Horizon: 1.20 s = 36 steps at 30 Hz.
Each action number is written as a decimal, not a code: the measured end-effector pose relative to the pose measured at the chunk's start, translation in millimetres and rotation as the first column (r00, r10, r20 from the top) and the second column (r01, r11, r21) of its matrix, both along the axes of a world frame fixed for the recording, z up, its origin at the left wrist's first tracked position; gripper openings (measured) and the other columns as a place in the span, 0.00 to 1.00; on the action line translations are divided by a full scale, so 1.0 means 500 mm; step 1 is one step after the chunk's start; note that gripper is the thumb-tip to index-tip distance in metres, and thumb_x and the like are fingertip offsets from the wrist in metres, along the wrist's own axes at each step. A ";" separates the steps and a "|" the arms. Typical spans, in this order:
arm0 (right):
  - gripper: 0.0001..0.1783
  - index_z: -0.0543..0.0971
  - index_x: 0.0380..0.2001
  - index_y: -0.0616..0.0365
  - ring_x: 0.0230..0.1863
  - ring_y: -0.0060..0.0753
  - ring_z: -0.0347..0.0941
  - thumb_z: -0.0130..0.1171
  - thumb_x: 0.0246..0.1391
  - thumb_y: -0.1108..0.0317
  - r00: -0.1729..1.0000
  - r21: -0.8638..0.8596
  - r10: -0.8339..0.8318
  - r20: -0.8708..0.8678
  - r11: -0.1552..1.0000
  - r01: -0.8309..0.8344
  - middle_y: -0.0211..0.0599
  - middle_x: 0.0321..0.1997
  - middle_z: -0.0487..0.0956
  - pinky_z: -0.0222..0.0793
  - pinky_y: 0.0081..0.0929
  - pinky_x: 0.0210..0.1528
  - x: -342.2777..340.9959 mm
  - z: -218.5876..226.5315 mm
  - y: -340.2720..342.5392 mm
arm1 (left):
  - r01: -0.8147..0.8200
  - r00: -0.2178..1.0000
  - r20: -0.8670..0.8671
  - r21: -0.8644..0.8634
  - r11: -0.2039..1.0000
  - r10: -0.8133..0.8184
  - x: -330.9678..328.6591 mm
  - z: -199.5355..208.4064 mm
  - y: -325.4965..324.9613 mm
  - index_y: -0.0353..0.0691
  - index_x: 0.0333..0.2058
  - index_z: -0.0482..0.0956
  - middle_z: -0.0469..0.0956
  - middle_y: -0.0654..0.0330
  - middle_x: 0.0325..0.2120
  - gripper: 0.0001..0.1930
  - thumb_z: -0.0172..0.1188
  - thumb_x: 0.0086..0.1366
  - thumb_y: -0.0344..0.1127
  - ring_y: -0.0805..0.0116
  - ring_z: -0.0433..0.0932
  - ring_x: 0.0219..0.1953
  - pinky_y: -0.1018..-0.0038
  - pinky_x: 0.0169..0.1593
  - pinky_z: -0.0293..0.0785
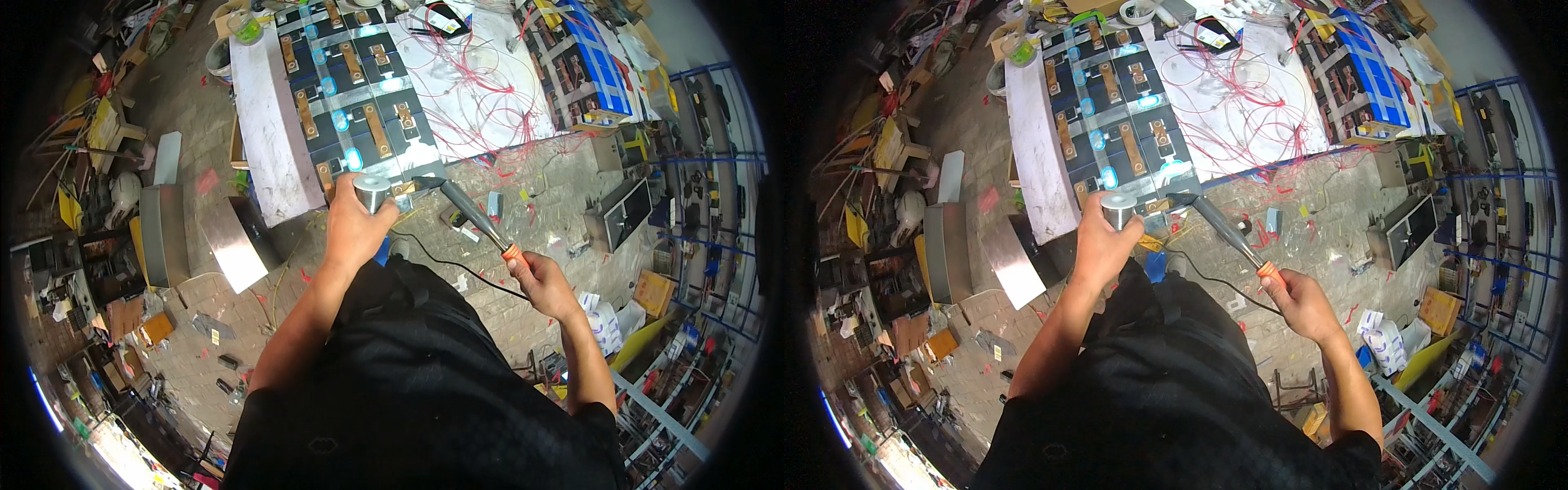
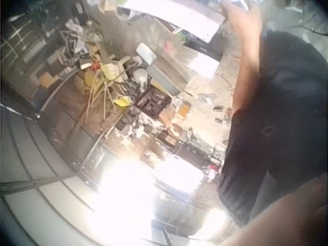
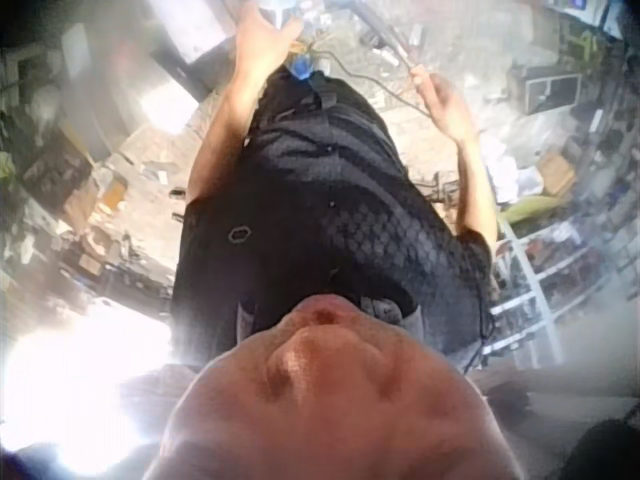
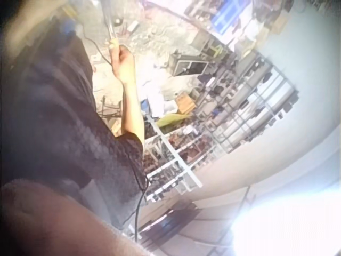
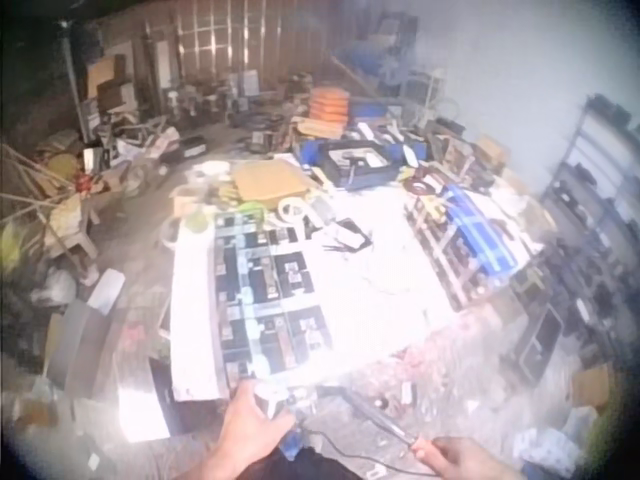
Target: The person uses a soldering iron to attach red wires to the terminals of a battery pack. They then flip the pack over, apply blue tape to the underside, and flip it back to continue soldering additional connections.
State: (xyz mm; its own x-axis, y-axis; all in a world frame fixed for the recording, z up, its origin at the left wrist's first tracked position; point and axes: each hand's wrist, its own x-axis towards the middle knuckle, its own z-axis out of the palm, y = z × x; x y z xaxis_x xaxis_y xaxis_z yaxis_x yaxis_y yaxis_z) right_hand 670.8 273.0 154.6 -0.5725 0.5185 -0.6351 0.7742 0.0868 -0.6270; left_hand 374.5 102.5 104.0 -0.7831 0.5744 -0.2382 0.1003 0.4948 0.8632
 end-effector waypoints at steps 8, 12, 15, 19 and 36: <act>0.26 0.79 0.34 0.63 0.27 0.21 0.60 0.56 0.71 0.47 0.999 -0.012 -0.003 0.053 1.000 0.004 0.26 0.21 0.67 0.61 0.30 0.29 -0.007 0.008 -0.001 | -0.021 1.000 -0.021 0.041 0.999 0.022 0.013 -0.011 0.003 0.29 0.53 0.71 0.81 0.47 0.44 0.28 0.70 0.57 0.35 0.59 0.82 0.48 0.66 0.54 0.75; 0.27 0.79 0.33 0.64 0.27 0.22 0.60 0.56 0.70 0.46 0.999 0.031 0.031 0.031 0.999 -0.032 0.28 0.21 0.67 0.61 0.31 0.29 -0.003 0.002 0.004 | -0.027 1.000 -0.010 0.029 0.999 0.028 0.017 -0.022 0.005 0.29 0.53 0.71 0.81 0.48 0.44 0.27 0.70 0.58 0.34 0.60 0.81 0.48 0.67 0.54 0.75; 0.27 0.78 0.33 0.64 0.27 0.23 0.60 0.56 0.70 0.46 0.998 0.041 0.045 0.043 0.998 -0.047 0.29 0.21 0.67 0.62 0.32 0.29 -0.008 0.009 0.005 | -0.040 0.999 -0.009 0.037 0.999 0.040 0.019 -0.027 0.006 0.29 0.53 0.71 0.81 0.48 0.44 0.27 0.70 0.58 0.33 0.60 0.81 0.47 0.67 0.54 0.75; 0.27 0.78 0.33 0.64 0.27 0.24 0.60 0.56 0.70 0.46 0.997 0.051 0.053 0.048 0.997 -0.055 0.30 0.21 0.67 0.62 0.32 0.29 -0.005 0.005 0.005 | -0.051 0.998 0.029 0.046 0.998 0.050 0.022 -0.029 0.008 0.29 0.53 0.71 0.81 0.48 0.44 0.27 0.70 0.57 0.32 0.61 0.81 0.47 0.67 0.54 0.75; 0.26 0.78 0.34 0.64 0.27 0.26 0.62 0.57 0.70 0.47 0.994 0.116 0.098 0.039 0.988 -0.102 0.33 0.22 0.69 0.64 0.33 0.31 -0.005 0.006 0.009 | -0.075 0.997 -0.005 0.103 0.992 0.076 0.029 -0.025 -0.005 0.29 0.52 0.71 0.82 0.48 0.43 0.27 0.71 0.58 0.35 0.61 0.82 0.46 0.67 0.53 0.76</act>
